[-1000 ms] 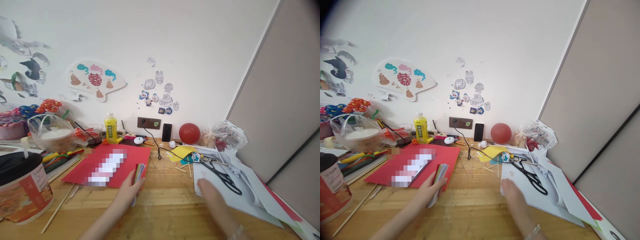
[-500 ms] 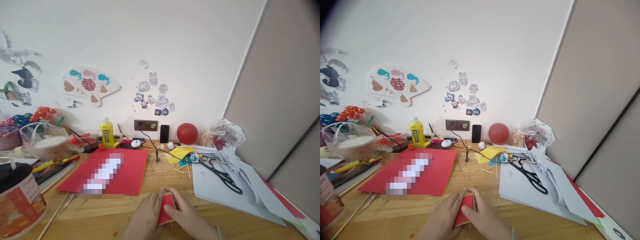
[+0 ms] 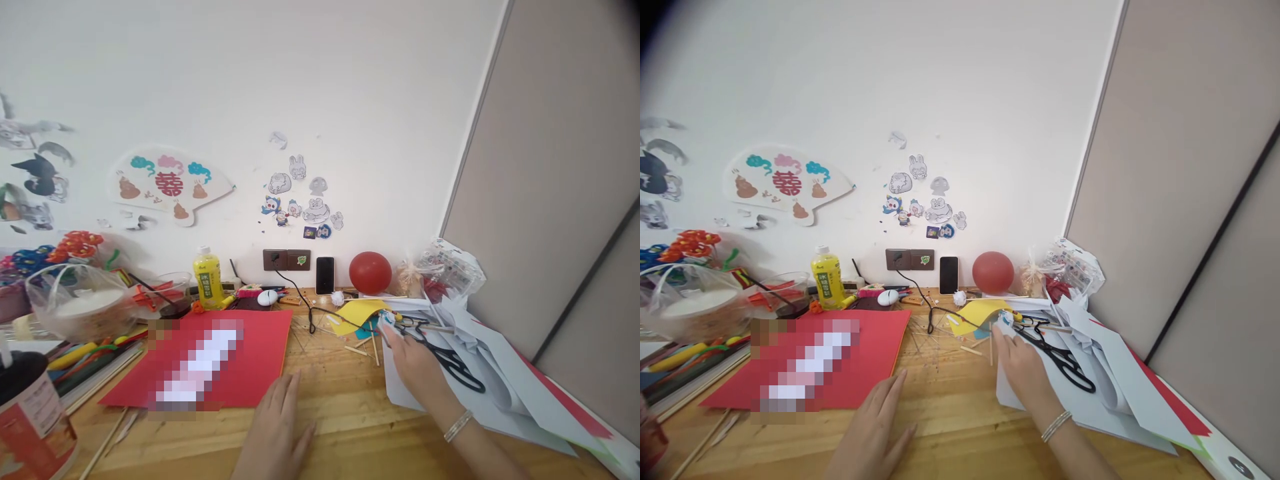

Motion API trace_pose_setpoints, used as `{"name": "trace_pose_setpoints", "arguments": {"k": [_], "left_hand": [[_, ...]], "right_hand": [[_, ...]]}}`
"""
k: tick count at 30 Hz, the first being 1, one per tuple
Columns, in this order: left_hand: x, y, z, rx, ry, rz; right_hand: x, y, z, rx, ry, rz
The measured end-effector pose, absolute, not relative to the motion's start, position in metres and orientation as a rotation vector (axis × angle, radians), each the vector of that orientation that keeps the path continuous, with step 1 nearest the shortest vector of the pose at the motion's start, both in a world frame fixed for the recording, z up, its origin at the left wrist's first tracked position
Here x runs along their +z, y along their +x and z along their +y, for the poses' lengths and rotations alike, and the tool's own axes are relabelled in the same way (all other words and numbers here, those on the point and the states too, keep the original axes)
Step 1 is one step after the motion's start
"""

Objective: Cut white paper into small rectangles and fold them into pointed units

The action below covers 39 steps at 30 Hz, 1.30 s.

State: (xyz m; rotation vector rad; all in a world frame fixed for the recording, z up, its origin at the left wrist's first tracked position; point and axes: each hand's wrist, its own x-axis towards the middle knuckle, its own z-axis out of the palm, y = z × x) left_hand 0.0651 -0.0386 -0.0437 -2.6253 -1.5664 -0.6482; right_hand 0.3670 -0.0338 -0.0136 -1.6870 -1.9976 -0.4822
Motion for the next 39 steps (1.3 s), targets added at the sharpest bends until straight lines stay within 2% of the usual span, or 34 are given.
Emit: {"name": "trace_pose_setpoints", "arguments": {"k": [5, 11, 22, 28, 33, 39], "left_hand": [[-0.042, 0.067, -0.043, -0.561, -2.664, -1.599], [-0.041, 0.067, -0.044, -0.593, -2.696, -1.629], [-0.037, 0.069, -0.044, -0.426, -2.743, -1.617], [-0.031, 0.069, -0.047, -0.341, -2.733, -1.639], [-0.038, 0.066, -0.047, -0.438, -2.7, -1.565], [-0.047, 0.059, -0.038, -0.877, -2.499, -1.137]], "right_hand": [[-0.033, 0.386, -0.032, -0.738, -1.693, -2.182], [-0.034, 0.375, -0.044, -0.798, -1.567, -2.424], [-0.013, 0.355, -0.044, -0.415, -1.552, -2.506], [-0.006, 0.359, -0.046, -0.329, -1.453, -2.479], [-0.003, 0.36, -0.049, -0.333, -1.343, -2.412], [-0.003, 0.337, -0.057, -0.428, -1.156, -2.327]]}}
